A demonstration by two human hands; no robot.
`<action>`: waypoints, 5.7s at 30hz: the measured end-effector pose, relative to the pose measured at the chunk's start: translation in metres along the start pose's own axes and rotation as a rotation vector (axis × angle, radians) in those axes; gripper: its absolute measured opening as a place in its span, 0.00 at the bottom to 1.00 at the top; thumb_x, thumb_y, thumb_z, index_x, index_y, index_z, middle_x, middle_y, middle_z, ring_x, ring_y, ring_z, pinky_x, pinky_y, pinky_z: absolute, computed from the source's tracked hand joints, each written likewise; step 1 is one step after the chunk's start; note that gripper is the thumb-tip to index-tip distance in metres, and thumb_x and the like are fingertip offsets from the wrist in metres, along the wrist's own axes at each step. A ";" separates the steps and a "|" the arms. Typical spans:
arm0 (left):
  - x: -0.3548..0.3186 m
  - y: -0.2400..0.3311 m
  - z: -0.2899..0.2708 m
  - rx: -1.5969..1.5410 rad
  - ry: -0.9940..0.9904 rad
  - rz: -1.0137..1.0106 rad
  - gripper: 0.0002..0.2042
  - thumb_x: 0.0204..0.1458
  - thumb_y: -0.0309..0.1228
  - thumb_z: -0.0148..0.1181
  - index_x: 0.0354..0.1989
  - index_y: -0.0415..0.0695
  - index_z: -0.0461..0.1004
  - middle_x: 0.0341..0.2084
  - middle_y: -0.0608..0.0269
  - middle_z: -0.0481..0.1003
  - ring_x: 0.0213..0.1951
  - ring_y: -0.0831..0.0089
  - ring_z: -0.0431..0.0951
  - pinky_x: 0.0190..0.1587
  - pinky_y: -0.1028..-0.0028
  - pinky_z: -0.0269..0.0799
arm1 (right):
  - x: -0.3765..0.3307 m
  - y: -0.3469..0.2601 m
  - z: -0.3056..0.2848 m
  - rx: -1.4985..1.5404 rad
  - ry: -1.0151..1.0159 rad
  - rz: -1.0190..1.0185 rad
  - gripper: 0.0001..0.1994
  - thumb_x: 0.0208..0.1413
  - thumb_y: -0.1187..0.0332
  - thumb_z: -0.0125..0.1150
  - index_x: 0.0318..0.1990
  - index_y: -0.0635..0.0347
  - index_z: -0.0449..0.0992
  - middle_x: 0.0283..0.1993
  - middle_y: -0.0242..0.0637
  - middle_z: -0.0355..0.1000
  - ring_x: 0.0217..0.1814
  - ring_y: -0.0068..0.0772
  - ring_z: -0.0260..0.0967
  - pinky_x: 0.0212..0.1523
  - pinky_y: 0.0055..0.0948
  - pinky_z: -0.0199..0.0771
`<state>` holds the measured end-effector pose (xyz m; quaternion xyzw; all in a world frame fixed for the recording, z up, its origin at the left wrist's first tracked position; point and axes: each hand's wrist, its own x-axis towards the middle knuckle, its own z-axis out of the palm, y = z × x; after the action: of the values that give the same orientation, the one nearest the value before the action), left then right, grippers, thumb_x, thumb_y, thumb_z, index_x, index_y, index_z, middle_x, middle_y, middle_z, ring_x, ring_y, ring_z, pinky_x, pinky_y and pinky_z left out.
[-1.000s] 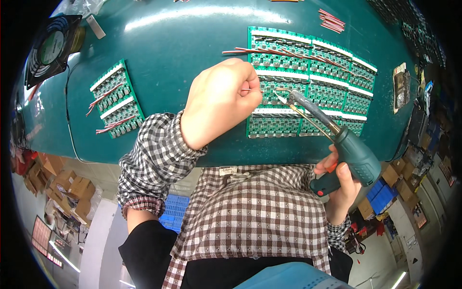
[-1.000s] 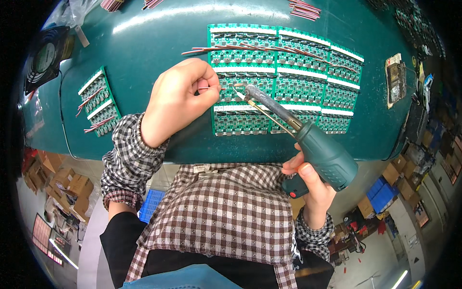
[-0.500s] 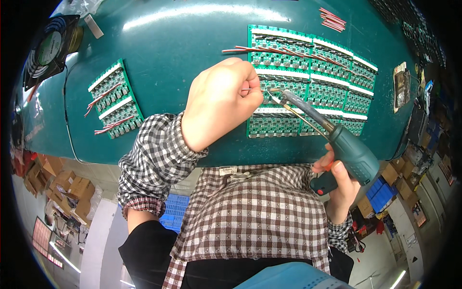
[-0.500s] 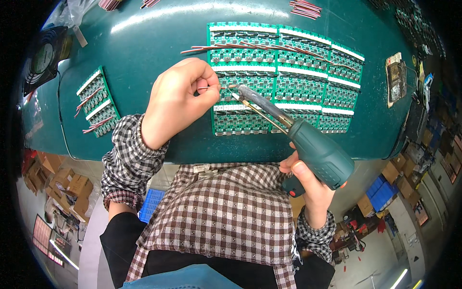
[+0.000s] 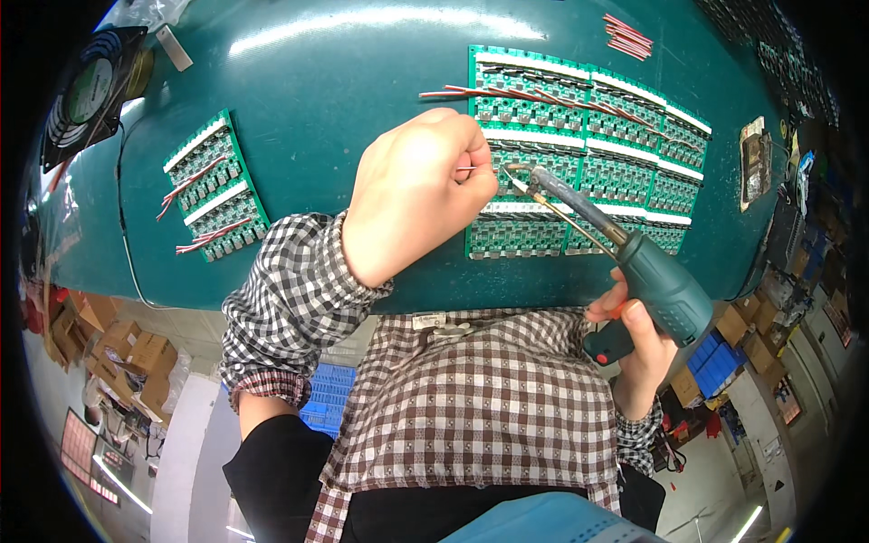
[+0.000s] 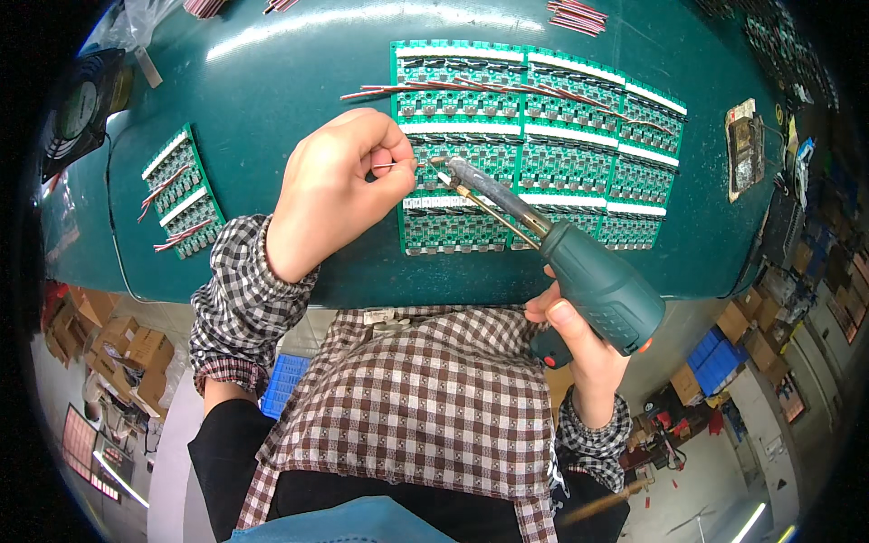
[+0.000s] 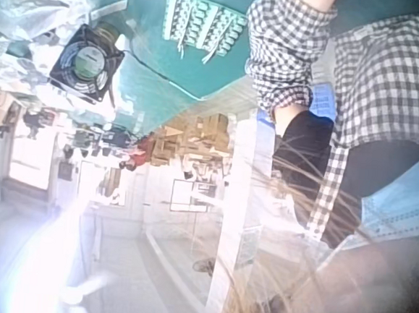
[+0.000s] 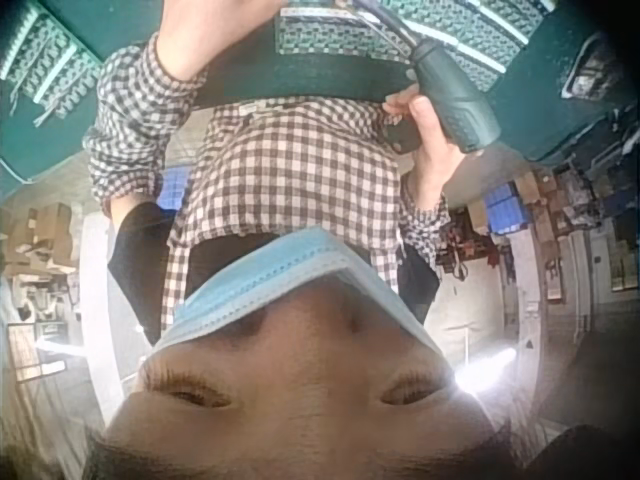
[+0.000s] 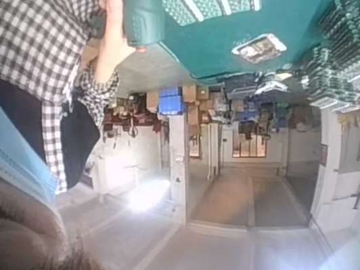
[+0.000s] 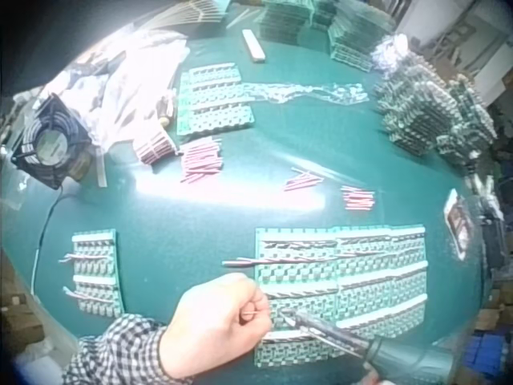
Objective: The person uses a soldering iron to attach small red wires to green circuit boards arranged on a workbench. They repeatedly pick up wires, position them on the board, and apply heat to secure the connections. The process is repetitive, focusing on individual solder joints across multiple boards.
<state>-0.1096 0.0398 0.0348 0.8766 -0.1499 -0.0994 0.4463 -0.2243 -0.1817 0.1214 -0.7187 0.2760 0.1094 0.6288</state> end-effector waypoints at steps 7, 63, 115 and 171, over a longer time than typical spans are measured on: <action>0.000 -0.001 0.001 -0.013 -0.001 0.005 0.03 0.39 0.22 0.59 0.21 0.42 0.71 0.16 0.67 0.67 0.20 0.75 0.67 0.23 0.75 0.64 | 0.001 -0.002 0.001 0.056 -0.022 0.009 0.19 0.49 0.70 0.63 0.46 0.75 0.71 0.27 0.42 0.73 0.28 0.32 0.74 0.33 0.28 0.77; 0.001 -0.001 0.001 -0.022 -0.002 0.012 0.04 0.39 0.22 0.60 0.21 0.42 0.71 0.17 0.66 0.69 0.20 0.75 0.68 0.23 0.75 0.65 | -0.004 0.000 -0.001 0.015 0.010 -0.014 0.20 0.49 0.67 0.63 0.45 0.76 0.70 0.27 0.41 0.72 0.27 0.33 0.72 0.32 0.30 0.76; -0.003 0.004 0.003 0.003 0.035 -0.006 0.04 0.37 0.21 0.60 0.21 0.42 0.71 0.18 0.66 0.68 0.21 0.75 0.68 0.24 0.76 0.65 | -0.005 0.005 -0.005 0.016 0.001 -0.033 0.18 0.48 0.72 0.63 0.45 0.74 0.72 0.25 0.41 0.73 0.27 0.31 0.72 0.33 0.28 0.71; -0.009 0.007 0.012 0.064 0.101 0.026 0.05 0.38 0.22 0.62 0.23 0.43 0.71 0.19 0.67 0.68 0.21 0.75 0.69 0.24 0.75 0.66 | -0.007 0.007 -0.005 0.008 -0.035 -0.031 0.17 0.49 0.72 0.64 0.46 0.72 0.72 0.29 0.40 0.74 0.31 0.29 0.73 0.35 0.27 0.73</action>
<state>-0.1225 0.0303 0.0338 0.8922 -0.1417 -0.0444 0.4265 -0.2348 -0.1854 0.1205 -0.7185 0.2539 0.1112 0.6379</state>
